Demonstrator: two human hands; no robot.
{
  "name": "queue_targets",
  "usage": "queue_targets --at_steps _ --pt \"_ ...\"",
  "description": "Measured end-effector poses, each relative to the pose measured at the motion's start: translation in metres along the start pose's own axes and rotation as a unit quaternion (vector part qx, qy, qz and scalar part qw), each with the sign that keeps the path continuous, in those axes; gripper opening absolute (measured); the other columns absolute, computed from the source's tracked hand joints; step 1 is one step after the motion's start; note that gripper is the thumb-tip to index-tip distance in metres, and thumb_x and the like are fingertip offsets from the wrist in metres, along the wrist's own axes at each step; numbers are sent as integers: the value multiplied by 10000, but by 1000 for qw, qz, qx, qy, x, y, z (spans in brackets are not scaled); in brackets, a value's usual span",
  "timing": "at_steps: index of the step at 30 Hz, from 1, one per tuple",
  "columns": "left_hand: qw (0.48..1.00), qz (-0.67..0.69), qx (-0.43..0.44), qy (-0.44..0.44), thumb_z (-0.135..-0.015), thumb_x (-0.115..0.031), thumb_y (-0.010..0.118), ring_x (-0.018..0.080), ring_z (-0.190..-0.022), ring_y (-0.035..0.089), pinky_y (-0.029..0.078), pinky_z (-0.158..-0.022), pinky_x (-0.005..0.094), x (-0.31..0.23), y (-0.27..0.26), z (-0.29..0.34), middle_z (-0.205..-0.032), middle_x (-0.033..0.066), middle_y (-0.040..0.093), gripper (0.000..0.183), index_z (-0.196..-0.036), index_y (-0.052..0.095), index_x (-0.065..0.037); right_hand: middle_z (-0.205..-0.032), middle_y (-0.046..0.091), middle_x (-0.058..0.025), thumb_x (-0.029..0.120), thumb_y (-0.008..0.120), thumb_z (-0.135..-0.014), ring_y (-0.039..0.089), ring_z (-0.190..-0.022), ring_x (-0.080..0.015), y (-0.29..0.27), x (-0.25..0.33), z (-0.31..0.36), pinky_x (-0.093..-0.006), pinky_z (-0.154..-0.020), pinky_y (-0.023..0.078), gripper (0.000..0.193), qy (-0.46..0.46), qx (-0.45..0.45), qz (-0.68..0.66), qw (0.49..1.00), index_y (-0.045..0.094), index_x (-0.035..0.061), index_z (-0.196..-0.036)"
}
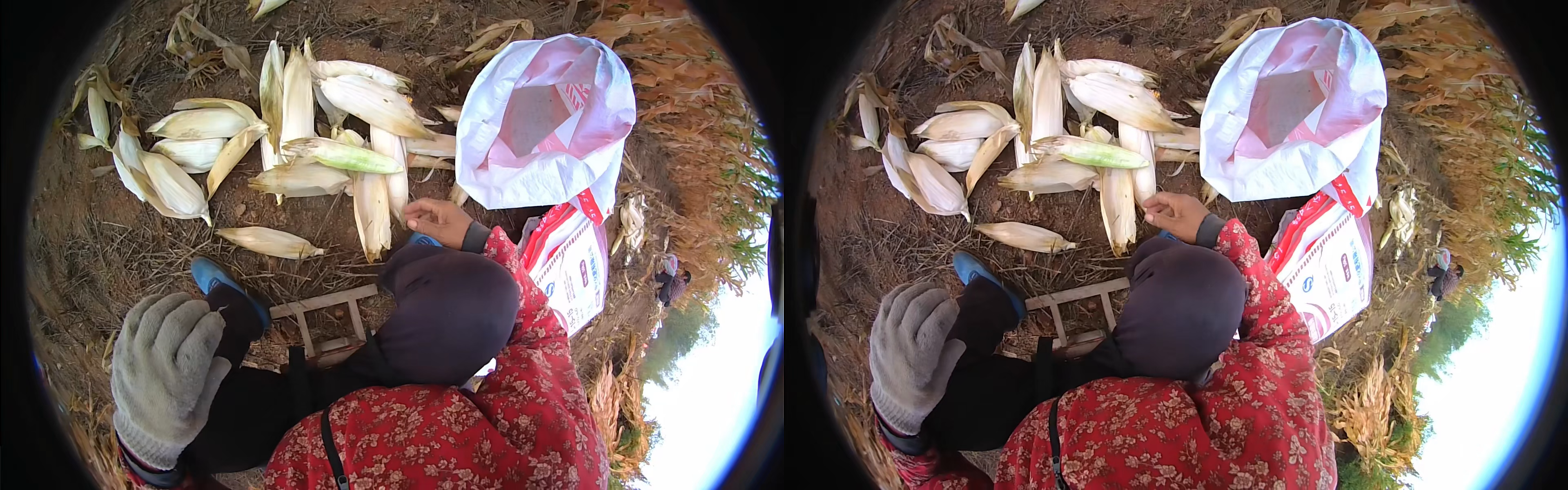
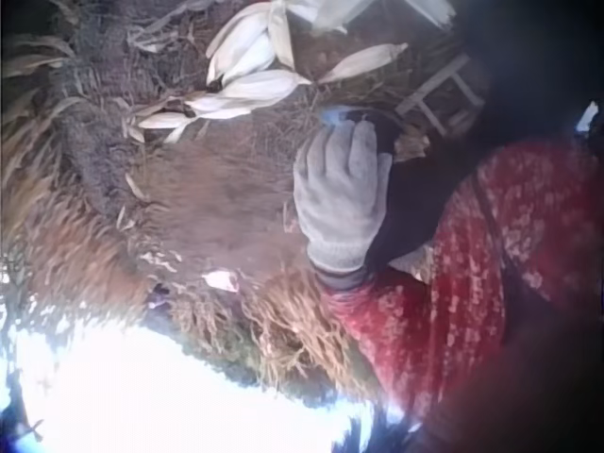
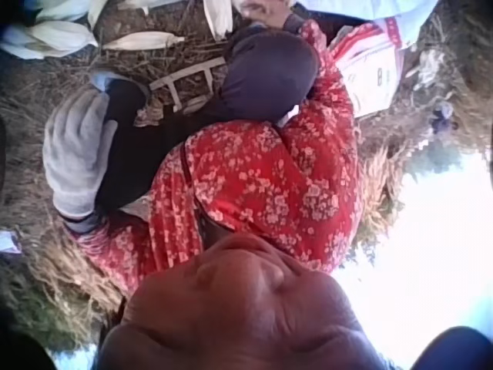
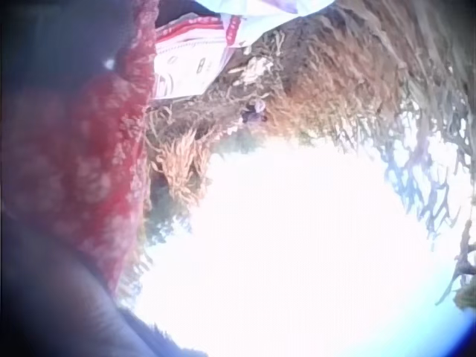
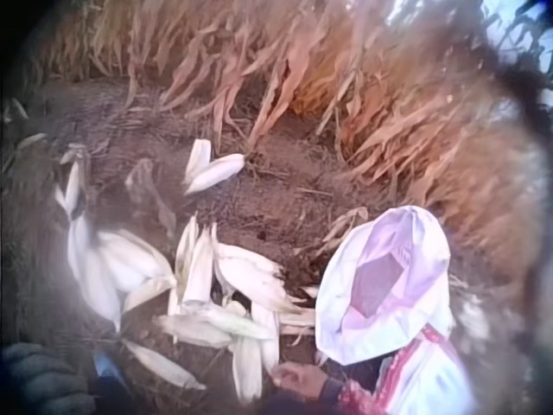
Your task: The person sits on a small stool in a cornfield and shucks corn cobs by hand. They remove the husks from each cob and place the shucked corn into a large white sack while discarding the husks on the ground.
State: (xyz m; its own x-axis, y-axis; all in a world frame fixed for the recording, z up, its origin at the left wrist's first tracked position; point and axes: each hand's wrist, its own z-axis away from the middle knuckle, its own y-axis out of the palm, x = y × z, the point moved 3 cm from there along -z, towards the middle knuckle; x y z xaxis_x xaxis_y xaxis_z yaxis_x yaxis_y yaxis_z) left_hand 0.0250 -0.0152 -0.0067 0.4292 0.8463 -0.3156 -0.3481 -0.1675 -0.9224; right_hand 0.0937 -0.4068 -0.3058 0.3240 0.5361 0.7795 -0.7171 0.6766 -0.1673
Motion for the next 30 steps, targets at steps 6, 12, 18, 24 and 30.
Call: queue_targets --at_steps 6,12,18,24,30 --pt "1000 7 -2 4 -605 -188 712 362 -1023 593 471 -905 488 4 8 8 -1054 151 601 498 -1047 597 10 -1197 623 -166 243 633 -929 606 -1032 -190 -102 -94 27 -310 -926 461 543 5 -231 65 971 450 -8 -1375" --pt "998 44 0 40 -616 -182 711 361 -1017 591 471 -894 477 3 9 13 -1059 149 600 499 -1060 590 12 -1112 646 -43 159 628 -956 596 -1005 -108 -21 -62 119 -254 -892 471 384 -4 -167 -30 986 533 25 -1304" --pt "996 29 46 67 -670 -198 729 328 -1056 587 462 -930 445 1 25 17 -1077 124 609 463 -1081 595 -32 -1007 651 -17 88 536 -976 607 -897 -95 141 -72 269 -251 -837 474 244 220 -185 -228 930 574 -3 -1199" --pt "992 -25 47 113 -731 -196 749 269 -1075 589 457 -965 402 -20 17 25 -1091 81 622 420 -1104 612 -60 -868 638 38 119 522 -997 530 -707 -29 181 -40 331 -184 -612 404 97 201 -318 -244 894 587 51 -974" --pt "993 -49 20 107 -763 -197 733 265 -1042 588 465 -940 396 -23 19 55 -1035 64 618 332 -1047 623 -64 -952 681 0 31 530 -963 619 -722 -71 204 -34 352 -191 -555 461 166 216 -108 -376 894 591 31 -1117"
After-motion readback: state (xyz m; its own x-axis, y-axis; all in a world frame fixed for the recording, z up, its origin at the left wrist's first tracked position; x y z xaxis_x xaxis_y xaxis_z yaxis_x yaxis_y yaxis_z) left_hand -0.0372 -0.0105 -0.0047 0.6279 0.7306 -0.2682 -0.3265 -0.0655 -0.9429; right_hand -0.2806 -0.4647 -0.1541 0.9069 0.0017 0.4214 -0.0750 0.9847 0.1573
